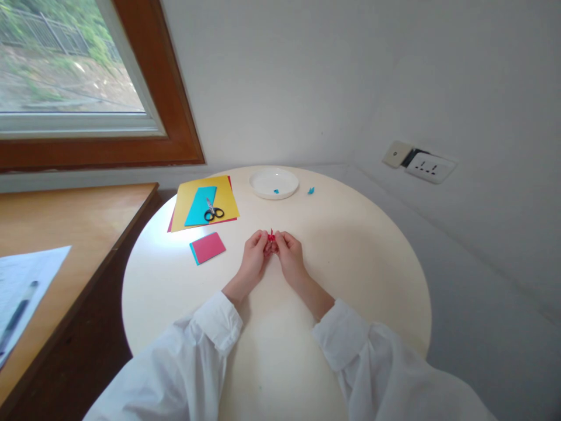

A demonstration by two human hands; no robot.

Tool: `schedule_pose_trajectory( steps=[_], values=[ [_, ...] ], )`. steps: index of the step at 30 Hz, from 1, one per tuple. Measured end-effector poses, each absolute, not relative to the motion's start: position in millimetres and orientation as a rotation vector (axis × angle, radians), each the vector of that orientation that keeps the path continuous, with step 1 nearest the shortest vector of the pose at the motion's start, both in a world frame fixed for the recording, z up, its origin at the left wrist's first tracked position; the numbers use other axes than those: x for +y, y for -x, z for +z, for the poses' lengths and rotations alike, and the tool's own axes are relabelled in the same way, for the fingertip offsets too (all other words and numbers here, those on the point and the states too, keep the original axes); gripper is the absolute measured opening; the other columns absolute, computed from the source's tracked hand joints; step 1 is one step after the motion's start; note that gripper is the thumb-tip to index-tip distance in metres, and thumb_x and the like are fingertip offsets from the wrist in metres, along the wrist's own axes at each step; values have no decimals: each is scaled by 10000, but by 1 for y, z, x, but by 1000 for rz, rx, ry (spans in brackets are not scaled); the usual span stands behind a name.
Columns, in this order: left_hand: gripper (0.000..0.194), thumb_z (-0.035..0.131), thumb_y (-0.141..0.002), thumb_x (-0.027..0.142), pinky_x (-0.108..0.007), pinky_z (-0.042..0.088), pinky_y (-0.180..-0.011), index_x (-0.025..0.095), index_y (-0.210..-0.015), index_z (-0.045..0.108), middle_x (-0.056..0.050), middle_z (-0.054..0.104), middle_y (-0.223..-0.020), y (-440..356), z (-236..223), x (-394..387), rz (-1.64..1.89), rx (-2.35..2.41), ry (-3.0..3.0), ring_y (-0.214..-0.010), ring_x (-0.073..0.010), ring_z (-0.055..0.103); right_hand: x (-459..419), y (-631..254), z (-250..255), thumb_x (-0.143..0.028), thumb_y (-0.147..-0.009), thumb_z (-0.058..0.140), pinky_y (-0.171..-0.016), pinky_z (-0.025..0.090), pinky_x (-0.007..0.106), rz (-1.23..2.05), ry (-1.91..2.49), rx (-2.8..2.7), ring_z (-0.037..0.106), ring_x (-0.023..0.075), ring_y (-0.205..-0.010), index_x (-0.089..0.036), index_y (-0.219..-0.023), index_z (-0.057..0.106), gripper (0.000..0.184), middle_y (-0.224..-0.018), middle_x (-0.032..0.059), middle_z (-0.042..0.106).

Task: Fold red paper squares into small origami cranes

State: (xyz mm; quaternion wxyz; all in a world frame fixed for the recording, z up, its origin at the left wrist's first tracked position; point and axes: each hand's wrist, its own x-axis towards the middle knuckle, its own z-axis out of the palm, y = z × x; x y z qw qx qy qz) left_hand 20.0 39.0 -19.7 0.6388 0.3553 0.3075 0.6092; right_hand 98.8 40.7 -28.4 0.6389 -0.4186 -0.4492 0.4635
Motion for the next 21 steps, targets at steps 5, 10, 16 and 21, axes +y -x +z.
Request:
schedule_pose_trajectory(
  steps=[5,10,16,21],
  values=[
    [373,671,-726,379,-193,279,-464,168,-557,414,61,366,-494,-21,-19,39,1380,693,-811,-477,-65,359,41,-99,-29,-430,-739,562,-513,351,243,1090,940,-991,397,96,-512,-197,-514,425,352,-504,-46,431],
    [349,662,-733,354,-200,286,-475,168,-562,421,59,380,-489,-21,-20,39,1362,719,-810,-482,-70,388,43,-100,-29,-414,-722,572,-502,352,248,1153,927,-970,393,96,-497,-197,-493,417,350,-486,-46,420],
    [360,663,-720,353,-208,292,-481,169,-545,408,61,373,-482,-20,-19,39,1352,723,-790,-480,-70,389,42,-101,-27,-393,-692,590,-497,358,243,1192,917,-959,405,92,-490,-193,-493,439,320,-484,-45,442],
    [361,657,-716,347,-213,291,-480,170,-531,403,57,372,-471,-19,-20,40,1347,701,-775,-478,-72,384,41,-99,-27,-391,-681,590,-499,366,244,1205,900,-933,417,91,-488,-195,-495,441,308,-493,-47,444]
  ],
)
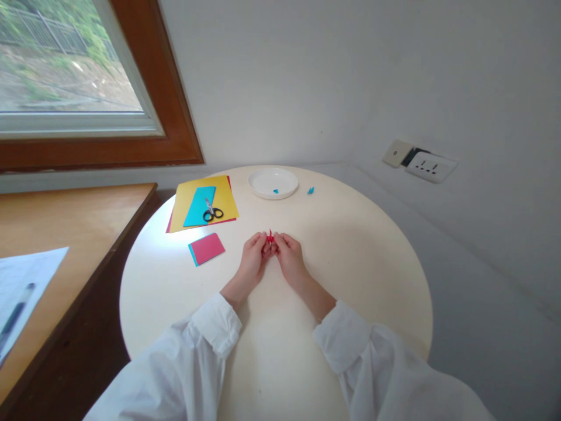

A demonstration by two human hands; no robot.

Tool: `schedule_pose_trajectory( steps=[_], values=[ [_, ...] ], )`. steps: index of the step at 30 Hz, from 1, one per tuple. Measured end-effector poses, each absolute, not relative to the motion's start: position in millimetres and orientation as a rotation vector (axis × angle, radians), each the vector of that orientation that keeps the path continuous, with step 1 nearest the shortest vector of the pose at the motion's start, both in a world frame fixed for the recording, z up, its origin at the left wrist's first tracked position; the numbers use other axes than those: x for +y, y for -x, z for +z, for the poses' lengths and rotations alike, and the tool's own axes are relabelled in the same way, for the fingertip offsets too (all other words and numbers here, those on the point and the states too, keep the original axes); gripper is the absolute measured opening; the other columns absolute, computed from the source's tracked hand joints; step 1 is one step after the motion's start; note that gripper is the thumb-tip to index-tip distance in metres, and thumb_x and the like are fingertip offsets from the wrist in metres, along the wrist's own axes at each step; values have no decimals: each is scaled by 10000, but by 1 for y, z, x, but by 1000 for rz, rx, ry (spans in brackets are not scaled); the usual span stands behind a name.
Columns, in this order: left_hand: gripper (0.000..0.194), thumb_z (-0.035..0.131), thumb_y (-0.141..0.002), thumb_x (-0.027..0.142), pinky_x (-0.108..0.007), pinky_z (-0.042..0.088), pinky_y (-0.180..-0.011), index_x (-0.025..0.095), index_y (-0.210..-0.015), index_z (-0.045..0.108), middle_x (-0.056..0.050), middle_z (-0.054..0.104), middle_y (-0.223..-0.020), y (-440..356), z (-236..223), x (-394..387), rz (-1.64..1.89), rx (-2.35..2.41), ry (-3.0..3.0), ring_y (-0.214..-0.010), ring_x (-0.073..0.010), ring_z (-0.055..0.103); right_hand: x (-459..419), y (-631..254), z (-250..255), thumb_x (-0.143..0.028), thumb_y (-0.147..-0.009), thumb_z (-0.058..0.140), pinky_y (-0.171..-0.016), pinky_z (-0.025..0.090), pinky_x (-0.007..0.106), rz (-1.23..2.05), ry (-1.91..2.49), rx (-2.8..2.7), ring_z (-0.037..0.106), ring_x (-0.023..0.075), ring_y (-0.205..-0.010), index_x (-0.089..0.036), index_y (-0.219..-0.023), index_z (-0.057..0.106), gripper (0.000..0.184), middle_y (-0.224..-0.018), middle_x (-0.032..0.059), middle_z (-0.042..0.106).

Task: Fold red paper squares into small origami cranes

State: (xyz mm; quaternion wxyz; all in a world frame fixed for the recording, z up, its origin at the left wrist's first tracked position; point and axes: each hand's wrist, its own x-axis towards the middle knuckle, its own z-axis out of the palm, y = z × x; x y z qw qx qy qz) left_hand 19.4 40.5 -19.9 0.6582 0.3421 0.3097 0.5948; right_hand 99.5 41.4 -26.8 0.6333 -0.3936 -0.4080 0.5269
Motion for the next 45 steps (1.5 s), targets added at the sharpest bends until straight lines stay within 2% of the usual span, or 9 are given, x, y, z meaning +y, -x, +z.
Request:
schedule_pose_trajectory(
  steps=[14,33,45],
  values=[
    [381,654,-732,344,-221,295,-480,172,-514,393,54,371,-469,-19,-18,39,1360,706,-770,-474,-75,394,42,-100,-28,-429,-685,598,-487,378,251,1218,892,-929,418,101,-487,-198,-502,449,330,-492,-36,452],
    [364,673,-708,389,-214,273,-457,160,-539,446,65,376,-474,-15,-23,41,1399,811,-782,-450,-58,345,43,-103,-30,-444,-736,548,-525,339,256,1097,968,-1007,383,96,-501,-200,-508,416,359,-497,-48,420],
    [337,661,-696,408,-221,292,-469,171,-565,462,72,368,-471,-13,-23,43,1459,904,-774,-448,-68,353,36,-105,-20,-362,-778,517,-533,318,249,921,1060,-1159,389,101,-506,-194,-509,456,323,-489,-48,425]
  ],
)
